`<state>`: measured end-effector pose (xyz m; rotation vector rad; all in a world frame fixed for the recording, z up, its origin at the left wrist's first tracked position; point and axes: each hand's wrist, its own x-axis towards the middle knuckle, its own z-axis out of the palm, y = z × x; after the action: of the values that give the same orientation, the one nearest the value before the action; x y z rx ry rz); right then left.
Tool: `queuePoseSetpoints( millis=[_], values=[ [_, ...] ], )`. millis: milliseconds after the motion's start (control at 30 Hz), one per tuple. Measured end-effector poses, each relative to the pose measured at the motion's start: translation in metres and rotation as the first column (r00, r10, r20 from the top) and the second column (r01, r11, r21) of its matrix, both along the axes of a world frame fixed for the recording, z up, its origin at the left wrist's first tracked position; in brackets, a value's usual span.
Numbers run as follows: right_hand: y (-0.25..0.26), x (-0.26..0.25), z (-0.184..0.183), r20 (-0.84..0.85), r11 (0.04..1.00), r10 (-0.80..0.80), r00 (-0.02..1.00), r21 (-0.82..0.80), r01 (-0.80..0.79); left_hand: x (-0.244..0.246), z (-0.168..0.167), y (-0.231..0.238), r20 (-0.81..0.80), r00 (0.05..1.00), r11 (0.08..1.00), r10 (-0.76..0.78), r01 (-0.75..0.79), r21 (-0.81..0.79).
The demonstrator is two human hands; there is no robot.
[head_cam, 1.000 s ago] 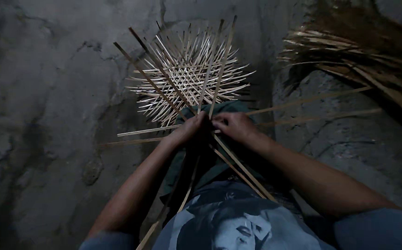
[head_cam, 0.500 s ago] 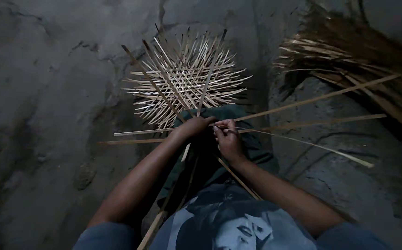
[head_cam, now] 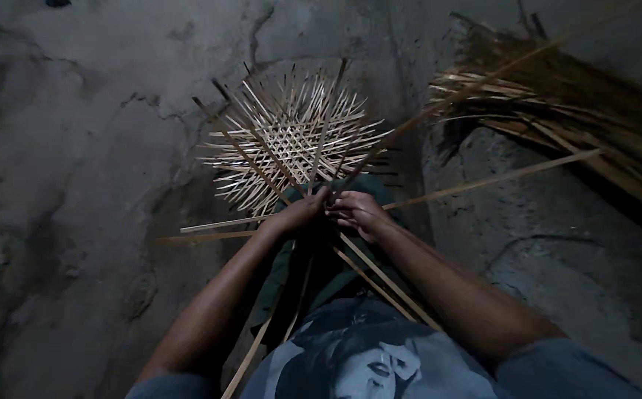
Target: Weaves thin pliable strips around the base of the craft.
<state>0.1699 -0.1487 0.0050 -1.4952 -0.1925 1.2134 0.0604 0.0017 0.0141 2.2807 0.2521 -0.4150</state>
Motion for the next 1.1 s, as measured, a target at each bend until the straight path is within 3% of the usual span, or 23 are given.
queuePoseSetpoints(
  millis=[100,233,300,333,400,433,500,567,633,867,1000,1100],
  values=[
    [-0.001,0.008,0.007,-0.037,0.996,0.086,0.996,0.005,-0.086,0.002,-0.001,-0.001,-0.02,1.0,1.0,0.019,-0.019,-0.021],
    [-0.023,-0.007,0.021,-0.263,0.994,-0.084,0.961,0.05,0.1,-0.005,0.005,-0.005,0.035,0.998,0.997,0.05,-0.048,-0.06],
    [-0.034,-0.021,0.031,-0.289,0.994,-0.043,0.957,0.081,0.069,-0.014,0.003,-0.011,0.125,0.985,0.993,0.117,-0.116,-0.014],
    [-0.035,-0.025,0.035,-0.214,0.993,0.044,0.976,0.119,-0.019,-0.02,0.0,-0.016,0.174,0.97,0.984,0.168,-0.176,0.036],
    [-0.026,-0.028,0.033,0.128,0.969,0.159,0.979,0.171,-0.18,-0.029,-0.002,-0.026,0.212,0.935,0.938,0.286,-0.318,0.138],
    [-0.017,-0.027,0.027,0.359,0.961,0.178,0.916,0.139,-0.241,-0.033,-0.003,-0.03,0.21,0.914,0.912,0.346,-0.381,0.153],
    [0.006,-0.017,0.016,0.707,0.946,0.258,0.659,-0.047,-0.32,-0.039,-0.005,-0.034,0.197,0.883,0.879,0.427,-0.456,0.138],
    [0.025,-0.009,0.009,0.792,0.905,0.379,0.479,-0.21,-0.369,-0.044,-0.008,-0.032,0.208,0.861,0.865,0.464,-0.491,0.1],
    [0.036,-0.007,0.003,0.793,0.867,0.454,0.407,-0.289,-0.406,-0.049,-0.012,-0.031,0.229,0.853,0.865,0.469,-0.496,0.076],
    [0.057,0.016,0.011,0.659,0.721,0.653,0.374,-0.388,-0.574,-0.05,-0.022,-0.023,0.25,0.85,0.882,0.464,-0.469,-0.041],
    [0.043,0.031,-0.004,0.685,0.783,0.508,0.522,-0.113,-0.612,-0.038,-0.011,-0.017,0.141,0.893,0.898,0.428,-0.438,0.043],
    [0.029,0.029,-0.014,0.66,0.857,0.391,0.642,-0.008,-0.514,-0.026,-0.009,-0.007,0.055,0.929,0.923,0.367,-0.371,0.107]
  ],
)
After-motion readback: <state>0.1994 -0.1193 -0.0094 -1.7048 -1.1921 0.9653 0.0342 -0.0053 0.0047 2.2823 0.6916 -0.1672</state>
